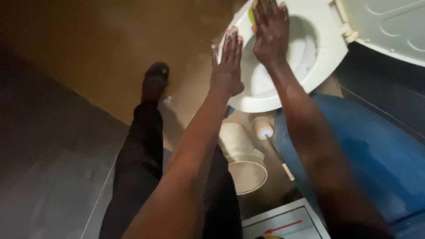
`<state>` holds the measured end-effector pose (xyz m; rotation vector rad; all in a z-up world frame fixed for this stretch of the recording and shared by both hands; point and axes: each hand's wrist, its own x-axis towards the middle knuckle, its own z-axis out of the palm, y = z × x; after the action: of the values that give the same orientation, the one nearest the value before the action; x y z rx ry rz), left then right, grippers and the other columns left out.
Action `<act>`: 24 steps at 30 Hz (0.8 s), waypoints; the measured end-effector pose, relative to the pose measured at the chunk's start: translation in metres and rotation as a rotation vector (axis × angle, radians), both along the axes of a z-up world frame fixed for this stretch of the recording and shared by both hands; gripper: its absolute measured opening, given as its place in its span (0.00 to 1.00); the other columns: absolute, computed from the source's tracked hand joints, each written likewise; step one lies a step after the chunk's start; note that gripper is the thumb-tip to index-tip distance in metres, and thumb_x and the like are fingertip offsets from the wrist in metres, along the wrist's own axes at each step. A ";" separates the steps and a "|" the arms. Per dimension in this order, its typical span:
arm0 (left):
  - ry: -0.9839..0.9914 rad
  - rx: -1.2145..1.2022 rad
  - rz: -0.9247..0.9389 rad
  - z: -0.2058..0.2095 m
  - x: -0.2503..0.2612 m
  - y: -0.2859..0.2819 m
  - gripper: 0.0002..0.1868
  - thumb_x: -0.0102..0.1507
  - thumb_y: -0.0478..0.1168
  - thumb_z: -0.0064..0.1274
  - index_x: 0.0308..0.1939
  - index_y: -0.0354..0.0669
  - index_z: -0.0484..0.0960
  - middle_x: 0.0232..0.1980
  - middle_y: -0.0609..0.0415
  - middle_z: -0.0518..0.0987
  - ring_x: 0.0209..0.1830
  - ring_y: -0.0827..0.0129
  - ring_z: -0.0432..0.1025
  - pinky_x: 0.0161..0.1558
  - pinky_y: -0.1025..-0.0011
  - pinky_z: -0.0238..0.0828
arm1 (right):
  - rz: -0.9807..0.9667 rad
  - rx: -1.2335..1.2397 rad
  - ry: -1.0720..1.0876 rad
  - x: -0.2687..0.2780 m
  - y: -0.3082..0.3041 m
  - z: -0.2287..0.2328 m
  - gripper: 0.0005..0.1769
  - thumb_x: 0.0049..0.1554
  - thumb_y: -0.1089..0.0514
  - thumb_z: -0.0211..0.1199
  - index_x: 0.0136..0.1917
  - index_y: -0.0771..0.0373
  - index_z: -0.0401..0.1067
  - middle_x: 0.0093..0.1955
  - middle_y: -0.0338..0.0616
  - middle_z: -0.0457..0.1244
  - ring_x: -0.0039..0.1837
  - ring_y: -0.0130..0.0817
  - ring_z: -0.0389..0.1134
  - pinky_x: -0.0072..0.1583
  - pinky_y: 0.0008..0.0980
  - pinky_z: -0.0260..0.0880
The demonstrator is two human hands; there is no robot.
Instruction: The person scrubs the interior and exterior rim of a toilet using a sponge and a brush with soapy water from a bucket, rinsing the surfaces with water from a smaller bowl.
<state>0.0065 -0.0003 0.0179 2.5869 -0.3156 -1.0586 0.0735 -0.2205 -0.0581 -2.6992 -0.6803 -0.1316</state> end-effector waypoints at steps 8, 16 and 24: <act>-0.015 0.005 -0.055 0.017 0.008 0.002 0.89 0.50 0.54 0.80 0.96 0.40 0.24 1.00 0.39 0.24 1.01 0.50 0.20 0.95 0.30 0.22 | -0.113 0.056 -0.091 0.007 0.009 -0.012 0.25 0.73 0.70 0.56 0.81 0.67 0.74 0.83 0.61 0.68 0.87 0.63 0.63 0.86 0.65 0.56; 0.139 0.056 -0.127 0.023 0.022 0.001 0.92 0.51 0.58 0.82 0.95 0.39 0.22 0.99 0.41 0.20 0.99 0.51 0.16 0.94 0.28 0.20 | -0.303 0.104 -0.054 0.022 -0.036 -0.052 0.25 0.79 0.64 0.60 0.87 0.64 0.73 0.89 0.54 0.64 0.90 0.58 0.61 0.89 0.62 0.61; 0.071 0.019 -0.071 0.026 0.013 0.006 0.94 0.49 0.56 0.84 0.96 0.34 0.24 0.99 0.34 0.21 1.00 0.43 0.17 0.94 0.25 0.24 | -0.356 -0.206 -0.083 0.024 -0.045 -0.037 0.28 0.84 0.56 0.50 0.94 0.52 0.65 0.96 0.48 0.56 0.96 0.58 0.52 0.93 0.66 0.46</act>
<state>0.0193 0.0058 0.0441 2.5645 -0.3846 -1.1805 0.0974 -0.2651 -0.0951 -3.0058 -0.2380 -0.2770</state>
